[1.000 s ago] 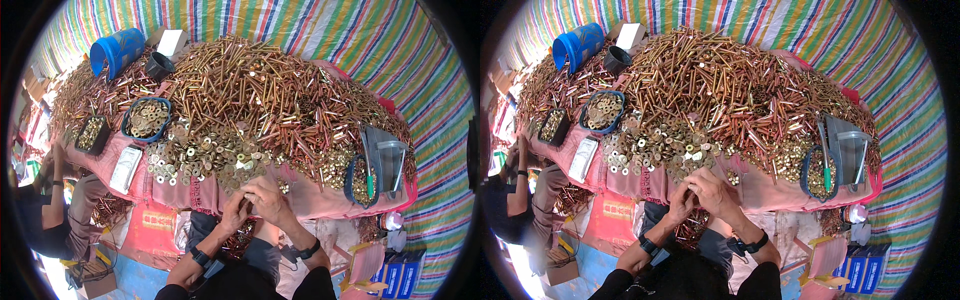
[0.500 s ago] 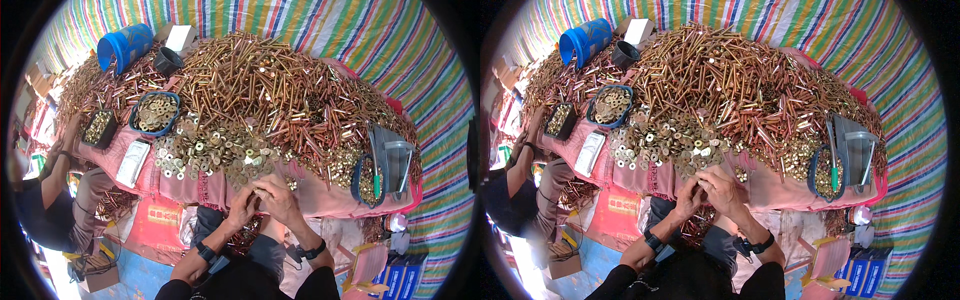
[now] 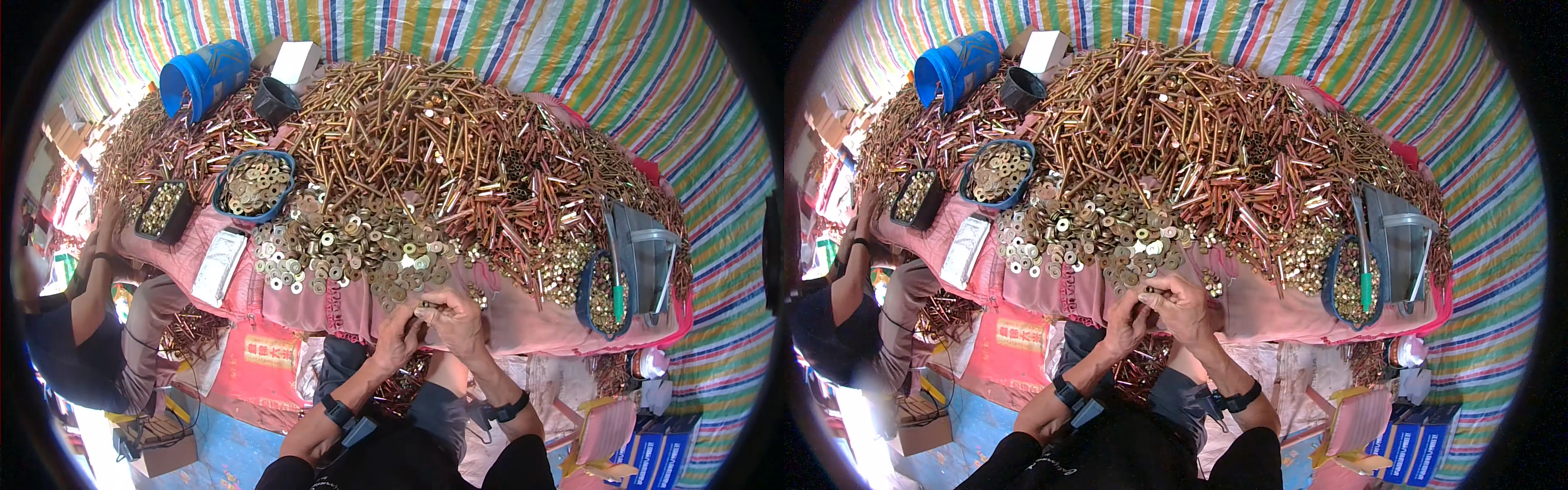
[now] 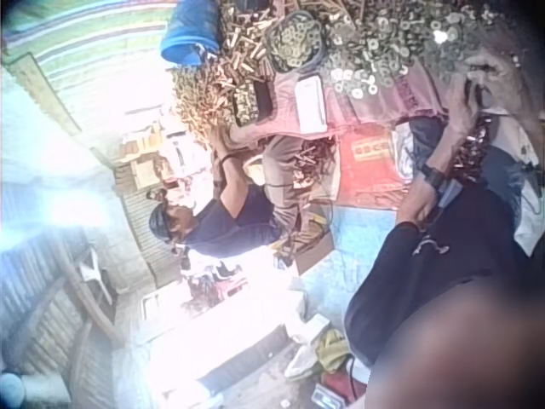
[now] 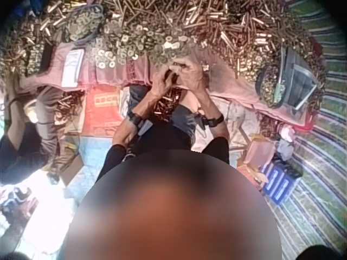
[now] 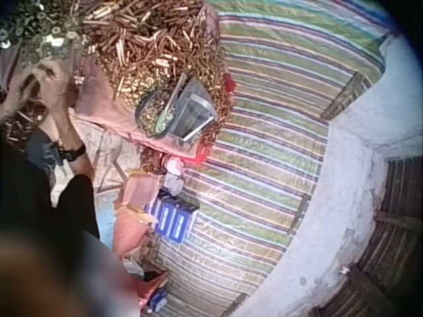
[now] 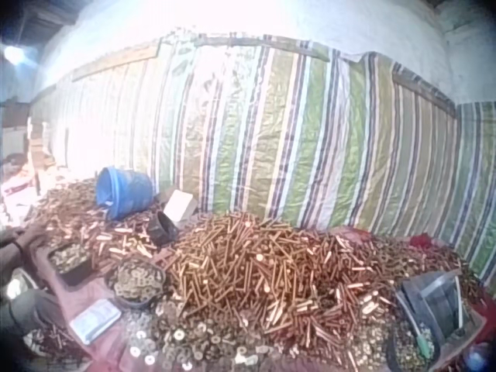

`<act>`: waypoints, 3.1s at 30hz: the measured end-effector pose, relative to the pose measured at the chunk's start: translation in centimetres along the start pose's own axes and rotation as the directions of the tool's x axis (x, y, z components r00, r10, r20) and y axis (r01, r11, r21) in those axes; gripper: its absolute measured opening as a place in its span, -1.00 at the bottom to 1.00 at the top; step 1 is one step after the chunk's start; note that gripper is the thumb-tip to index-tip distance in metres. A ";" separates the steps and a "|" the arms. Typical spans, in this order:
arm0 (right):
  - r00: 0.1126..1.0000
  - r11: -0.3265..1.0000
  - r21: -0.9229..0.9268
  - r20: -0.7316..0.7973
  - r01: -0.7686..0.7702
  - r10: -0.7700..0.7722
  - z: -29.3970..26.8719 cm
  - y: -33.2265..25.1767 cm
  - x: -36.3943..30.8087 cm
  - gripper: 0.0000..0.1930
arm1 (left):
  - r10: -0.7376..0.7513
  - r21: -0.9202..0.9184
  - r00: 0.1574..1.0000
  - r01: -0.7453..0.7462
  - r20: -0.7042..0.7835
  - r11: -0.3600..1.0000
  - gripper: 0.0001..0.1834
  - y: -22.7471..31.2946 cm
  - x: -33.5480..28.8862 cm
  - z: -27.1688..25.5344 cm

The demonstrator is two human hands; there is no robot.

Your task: The person picks up metal tubes and flat circular washers from a large pile, threading the tubes through the center holes of the washers to assemble them into small groups.

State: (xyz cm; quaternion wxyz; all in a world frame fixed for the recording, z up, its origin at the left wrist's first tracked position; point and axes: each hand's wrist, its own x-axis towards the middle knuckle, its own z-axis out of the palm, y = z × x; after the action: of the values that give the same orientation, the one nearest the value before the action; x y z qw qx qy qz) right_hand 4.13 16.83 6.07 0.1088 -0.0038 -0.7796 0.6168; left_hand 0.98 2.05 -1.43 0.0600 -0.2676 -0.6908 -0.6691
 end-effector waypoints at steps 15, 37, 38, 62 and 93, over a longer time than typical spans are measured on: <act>0.948 0.557 0.768 0.227 -0.314 0.222 -0.8 3.7 -1.3 -0.66 | 0.028 0.054 1.000 -0.028 0.001 0.998 -0.56 0.0 0.1 0.2; 0.973 0.931 -0.298 -0.019 0.212 -0.228 0.0 -2.0 -0.4 -0.82 | 0.053 0.053 0.998 -0.055 0.033 0.997 -0.61 0.4 0.2 -0.2; 0.972 0.934 -0.285 -0.030 0.215 -0.233 0.0 -1.9 -0.3 -0.82 | 0.041 0.053 0.999 -0.043 0.034 0.998 -0.61 0.4 0.2 -0.2; 0.940 0.811 -0.545 -0.111 0.213 -0.322 1.3 -2.9 -0.9 -0.73 | -0.031 0.061 0.997 0.026 0.077 0.998 -0.69 -0.2 -0.4 -0.3; 0.968 0.879 -0.418 0.004 0.231 -0.252 0.8 -2.7 -0.5 -0.71 | -0.008 0.098 0.999 0.004 0.041 0.995 -0.73 -0.6 -0.7 -0.3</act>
State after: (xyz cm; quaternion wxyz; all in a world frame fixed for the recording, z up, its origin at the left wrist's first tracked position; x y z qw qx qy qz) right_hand 4.86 15.37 8.38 0.2011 0.0549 -0.8840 0.4184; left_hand 1.18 1.63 -2.28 0.0567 -0.2761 -0.7245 -0.6290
